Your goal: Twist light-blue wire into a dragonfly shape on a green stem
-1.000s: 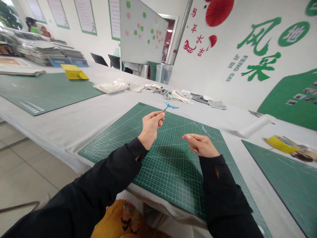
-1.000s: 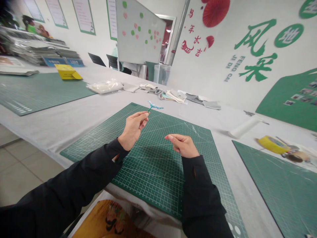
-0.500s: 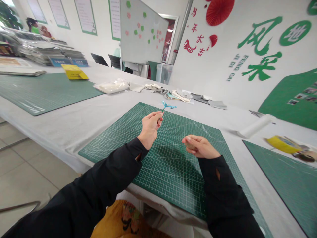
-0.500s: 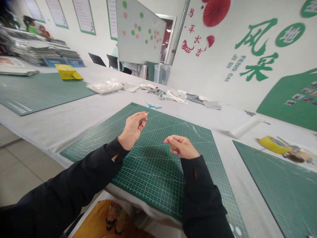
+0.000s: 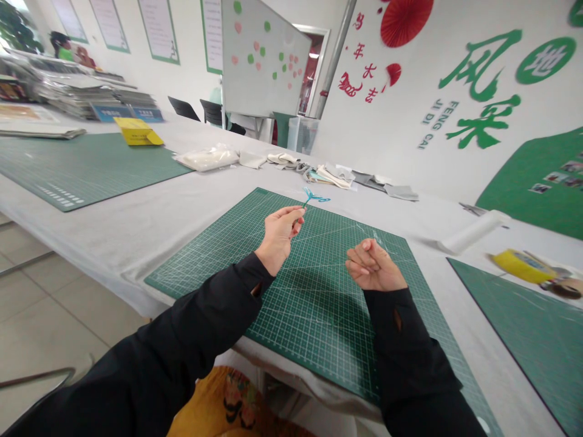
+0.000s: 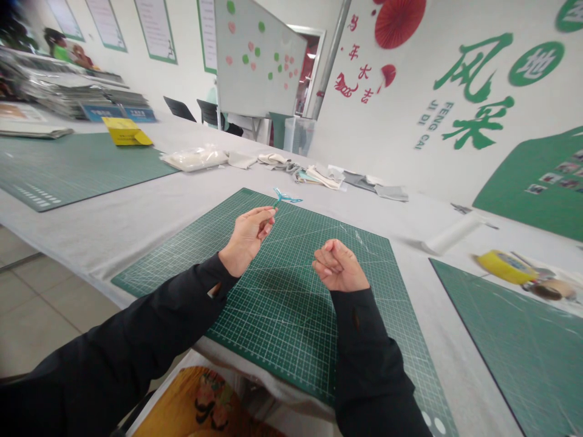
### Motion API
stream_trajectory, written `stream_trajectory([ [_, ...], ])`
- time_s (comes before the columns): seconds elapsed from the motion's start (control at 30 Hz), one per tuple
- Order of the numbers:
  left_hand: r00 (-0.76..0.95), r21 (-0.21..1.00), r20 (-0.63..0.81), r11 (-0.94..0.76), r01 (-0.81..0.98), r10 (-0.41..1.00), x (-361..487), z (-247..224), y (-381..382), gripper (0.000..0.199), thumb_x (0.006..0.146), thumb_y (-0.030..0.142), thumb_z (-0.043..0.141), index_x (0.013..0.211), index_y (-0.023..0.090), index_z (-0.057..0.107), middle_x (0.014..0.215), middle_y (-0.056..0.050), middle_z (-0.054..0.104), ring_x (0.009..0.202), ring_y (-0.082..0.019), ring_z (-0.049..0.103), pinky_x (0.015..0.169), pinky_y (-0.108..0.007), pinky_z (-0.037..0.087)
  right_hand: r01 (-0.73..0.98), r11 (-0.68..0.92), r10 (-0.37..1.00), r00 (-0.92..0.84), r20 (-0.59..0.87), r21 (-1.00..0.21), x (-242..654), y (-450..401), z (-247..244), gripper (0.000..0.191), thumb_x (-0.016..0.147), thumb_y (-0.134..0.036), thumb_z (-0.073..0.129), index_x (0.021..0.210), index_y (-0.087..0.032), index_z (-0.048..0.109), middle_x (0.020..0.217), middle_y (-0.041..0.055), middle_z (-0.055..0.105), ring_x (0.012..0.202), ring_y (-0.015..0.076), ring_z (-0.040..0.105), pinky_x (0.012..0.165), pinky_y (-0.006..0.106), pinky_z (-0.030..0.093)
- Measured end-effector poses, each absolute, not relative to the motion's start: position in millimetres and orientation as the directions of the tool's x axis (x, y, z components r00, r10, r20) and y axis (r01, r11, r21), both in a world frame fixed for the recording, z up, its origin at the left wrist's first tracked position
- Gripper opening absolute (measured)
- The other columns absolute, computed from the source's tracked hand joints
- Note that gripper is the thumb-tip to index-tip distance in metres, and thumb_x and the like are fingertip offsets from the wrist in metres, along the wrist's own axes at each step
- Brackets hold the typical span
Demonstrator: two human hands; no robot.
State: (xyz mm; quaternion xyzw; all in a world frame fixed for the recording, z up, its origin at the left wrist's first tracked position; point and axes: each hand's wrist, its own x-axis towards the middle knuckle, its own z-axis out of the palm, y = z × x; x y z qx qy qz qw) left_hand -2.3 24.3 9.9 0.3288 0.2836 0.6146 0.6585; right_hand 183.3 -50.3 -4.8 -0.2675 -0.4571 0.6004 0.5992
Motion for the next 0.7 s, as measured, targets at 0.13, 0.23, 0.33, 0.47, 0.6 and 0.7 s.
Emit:
stream_trajectory([
  [0.13,0.134,0.800,0.040,0.049,-0.598,0.990,-2,10,23,0.008,0.066,0.013,0.065,0.073,0.009,0.062,0.051,0.003,0.052,0.037,-0.001,0.036,0.036,-0.017,0.018,-0.617,0.111,0.969,-0.107,0.222,-0.779,185,-48,-4,0.006,0.078,-0.027,0.067,0.080,-0.022,0.067,0.040,-0.0100,0.017,0.041,0.0065,0.019,0.040,0.010,0.036],
  [0.23,0.196,0.830,0.060,0.060,-0.555,0.979,0,10,20,0.008,0.067,0.013,0.065,0.074,0.009,0.063,0.052,0.003,0.053,0.037,-0.001,0.036,0.036,-0.017,0.017,-0.684,0.143,0.982,0.010,0.186,-0.715,187,-46,-4,0.007,0.080,-0.023,0.065,0.087,-0.022,0.066,0.042,-0.0111,0.038,0.038,0.0031,0.027,0.041,0.007,0.040],
  [0.33,0.249,0.854,0.099,0.046,-0.519,0.964,3,9,16,0.011,0.066,0.014,0.067,0.076,0.009,0.065,0.055,0.001,0.055,0.038,-0.001,0.038,0.037,-0.016,0.020,-0.680,0.181,0.983,0.101,0.154,-0.710,190,-42,-6,0.007,0.082,-0.022,0.063,0.087,-0.024,0.066,0.053,-0.0121,0.056,0.034,0.0006,0.027,0.040,0.006,0.042],
  [0.47,0.225,0.878,0.136,-0.013,-0.478,0.965,5,11,10,0.010,0.067,0.017,0.068,0.073,0.010,0.066,0.054,0.002,0.055,0.040,-0.001,0.039,0.040,-0.017,0.026,-0.632,0.212,0.977,0.158,0.144,-0.745,194,-39,-9,0.009,0.084,-0.025,0.060,0.084,-0.026,0.068,0.067,-0.0115,0.068,0.032,0.0008,0.023,0.037,0.007,0.042],
  [0.6,0.191,0.905,0.222,-0.130,-0.405,0.956,9,12,3,0.009,0.067,0.018,0.067,0.073,0.011,0.066,0.052,0.003,0.053,0.040,-0.002,0.038,0.041,-0.018,0.027,-0.616,0.219,0.972,0.204,0.115,-0.757,194,-38,-10,0.013,0.085,-0.025,0.057,0.082,-0.027,0.070,0.082,-0.0104,0.073,0.033,0.0000,0.024,0.039,0.005,0.043],
  [0.7,0.200,0.890,0.343,-0.250,-0.380,0.918,13,11,-1,0.007,0.067,0.017,0.067,0.071,0.011,0.067,0.054,0.004,0.053,0.043,-0.003,0.039,0.042,-0.019,0.029,-0.621,0.198,0.966,0.255,0.043,-0.759,193,-37,-11,0.014,0.084,-0.024,0.056,0.082,-0.025,0.070,0.091,-0.0092,0.073,0.035,-0.0019,0.029,0.041,0.004,0.043],
])
